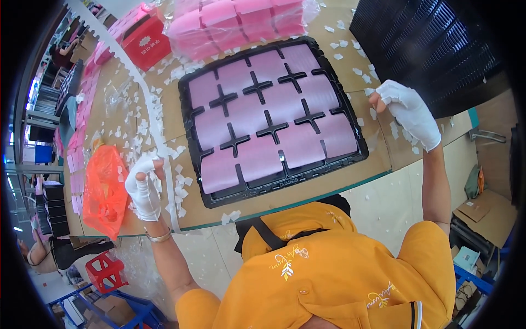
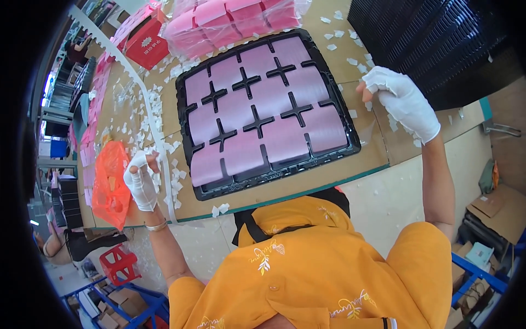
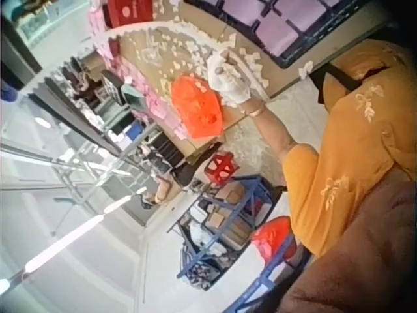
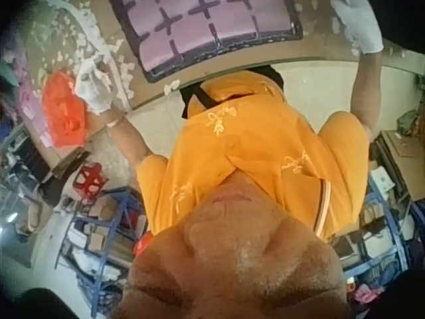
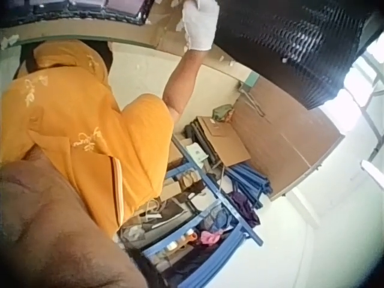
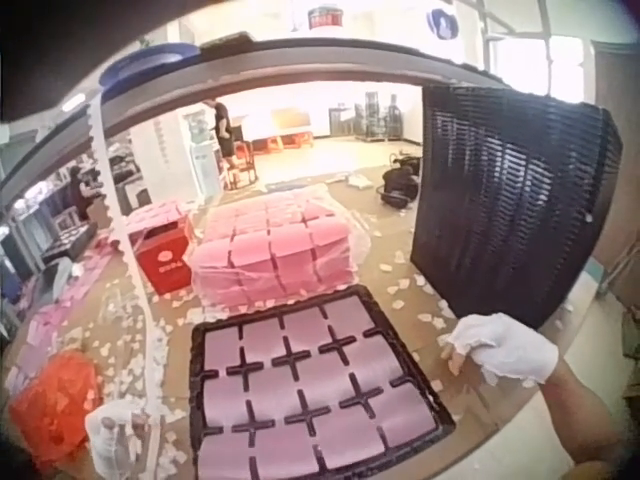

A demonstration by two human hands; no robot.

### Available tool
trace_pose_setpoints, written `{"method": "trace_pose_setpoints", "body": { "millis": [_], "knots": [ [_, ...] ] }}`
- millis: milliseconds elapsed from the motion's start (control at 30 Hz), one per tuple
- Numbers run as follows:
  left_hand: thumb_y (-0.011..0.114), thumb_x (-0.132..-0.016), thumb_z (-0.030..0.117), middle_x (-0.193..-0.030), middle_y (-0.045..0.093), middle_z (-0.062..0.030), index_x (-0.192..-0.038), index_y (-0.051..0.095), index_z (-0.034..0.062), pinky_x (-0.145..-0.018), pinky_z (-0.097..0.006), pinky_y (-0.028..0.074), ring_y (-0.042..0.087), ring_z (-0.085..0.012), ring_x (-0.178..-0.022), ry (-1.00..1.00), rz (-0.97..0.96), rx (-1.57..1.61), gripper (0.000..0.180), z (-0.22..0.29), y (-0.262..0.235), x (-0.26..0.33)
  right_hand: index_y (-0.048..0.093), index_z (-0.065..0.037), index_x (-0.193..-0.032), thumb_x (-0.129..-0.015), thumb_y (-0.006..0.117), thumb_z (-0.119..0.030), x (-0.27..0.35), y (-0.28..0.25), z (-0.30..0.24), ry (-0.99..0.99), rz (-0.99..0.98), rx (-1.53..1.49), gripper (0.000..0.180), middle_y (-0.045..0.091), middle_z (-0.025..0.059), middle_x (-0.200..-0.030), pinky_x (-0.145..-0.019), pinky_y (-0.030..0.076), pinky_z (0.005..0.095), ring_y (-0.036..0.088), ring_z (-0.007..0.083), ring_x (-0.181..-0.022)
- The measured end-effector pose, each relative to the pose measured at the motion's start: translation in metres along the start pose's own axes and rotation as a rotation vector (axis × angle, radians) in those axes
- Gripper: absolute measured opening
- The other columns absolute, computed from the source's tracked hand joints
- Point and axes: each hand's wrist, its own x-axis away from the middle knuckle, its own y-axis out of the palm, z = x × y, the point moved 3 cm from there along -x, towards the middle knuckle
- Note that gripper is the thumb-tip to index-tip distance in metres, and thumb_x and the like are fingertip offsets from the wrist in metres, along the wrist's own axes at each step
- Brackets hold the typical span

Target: The person assembles pink foam pieces by hand, organizing them into a black plastic tray.

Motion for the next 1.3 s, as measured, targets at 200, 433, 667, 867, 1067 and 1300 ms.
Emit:
{"method": "trace_pose_setpoints", "body": {
  "millis": [200, 433, 667, 867, 1067, 1300],
  "knots": [
    [0.064, -0.089, 0.051, -0.106, 0.065, -0.0144, -0.101, 0.072, 0.0027, -0.085, -0.042, 0.049, 0.062, -0.0321, -0.099, 0.361, -0.241, -0.537, 0.05, 0.048, 0.063, -0.025, 0.067, -0.004, -0.095, -0.073, 0.055, 0.012, -0.013, 0.033, -0.036, -0.389, 0.026, 0.585, 0.029, 0.068, 0.011, -0.102, -0.088, 0.052, 0.0393, 0.062, 0.0334, -0.1],
    [0.078, -0.069, 0.042, -0.116, 0.061, -0.0118, -0.105, 0.066, 0.0056, -0.091, -0.045, 0.047, 0.059, -0.0347, -0.103, 0.494, -0.638, -0.747, 0.053, 0.059, 0.118, 0.0, 0.068, -0.014, -0.099, -0.072, 0.069, -0.006, 0.006, 0.091, -0.049, -0.626, -0.144, 0.723, 0.028, 0.062, 0.0043, -0.101, -0.077, 0.05, 0.0376, 0.061, 0.0254, -0.091],
    [0.065, -0.08, 0.056, -0.113, 0.06, -0.0091, -0.105, 0.065, 0.0072, -0.086, -0.042, 0.047, 0.058, -0.0281, -0.101, 0.447, -0.715, -0.808, 0.055, 0.066, 0.168, -0.021, 0.067, -0.014, -0.097, -0.073, 0.067, -0.014, -0.016, 0.113, -0.05, -0.741, -0.041, 0.718, 0.025, 0.06, 0.0028, -0.098, -0.081, 0.05, 0.038, 0.06, 0.0223, -0.091],
    [0.066, -0.079, 0.053, -0.108, 0.056, -0.0074, -0.104, 0.065, 0.0089, -0.081, -0.039, 0.046, 0.056, -0.0266, -0.096, 0.418, -0.74, -0.898, 0.051, 0.053, 0.18, 0.002, 0.068, -0.013, -0.097, -0.07, 0.067, -0.013, -0.018, 0.138, -0.035, -0.844, -0.156, 0.73, 0.027, 0.056, 0.0014, -0.092, -0.088, 0.048, 0.0373, 0.055, 0.0198, -0.09],
    [0.073, -0.074, 0.048, -0.102, 0.055, -0.0057, -0.095, 0.066, 0.0085, -0.075, -0.038, 0.046, 0.056, -0.0244, -0.092, 0.406, -0.724, -0.856, 0.045, 0.058, 0.165, 0.01, 0.068, -0.012, -0.095, -0.07, 0.067, -0.011, -0.005, 0.12, -0.029, -0.814, -0.285, 0.788, 0.025, 0.055, 0.0008, -0.089, -0.09, 0.047, 0.0395, 0.055, 0.0189, -0.089],
    [0.079, -0.068, 0.033, -0.118, 0.06, -0.0114, -0.104, 0.067, 0.0045, -0.089, -0.041, 0.05, 0.06, -0.0326, -0.105, 0.26, -0.546, -0.801, 0.049, 0.053, 0.127, 0.017, 0.066, -0.013, -0.096, -0.073, 0.067, -0.012, 0.01, 0.085, -0.013, -0.624, -0.166, 0.831, 0.023, 0.057, 0.0019, -0.094, -0.087, 0.048, 0.0402, 0.058, 0.02, -0.087]
  ]
}}
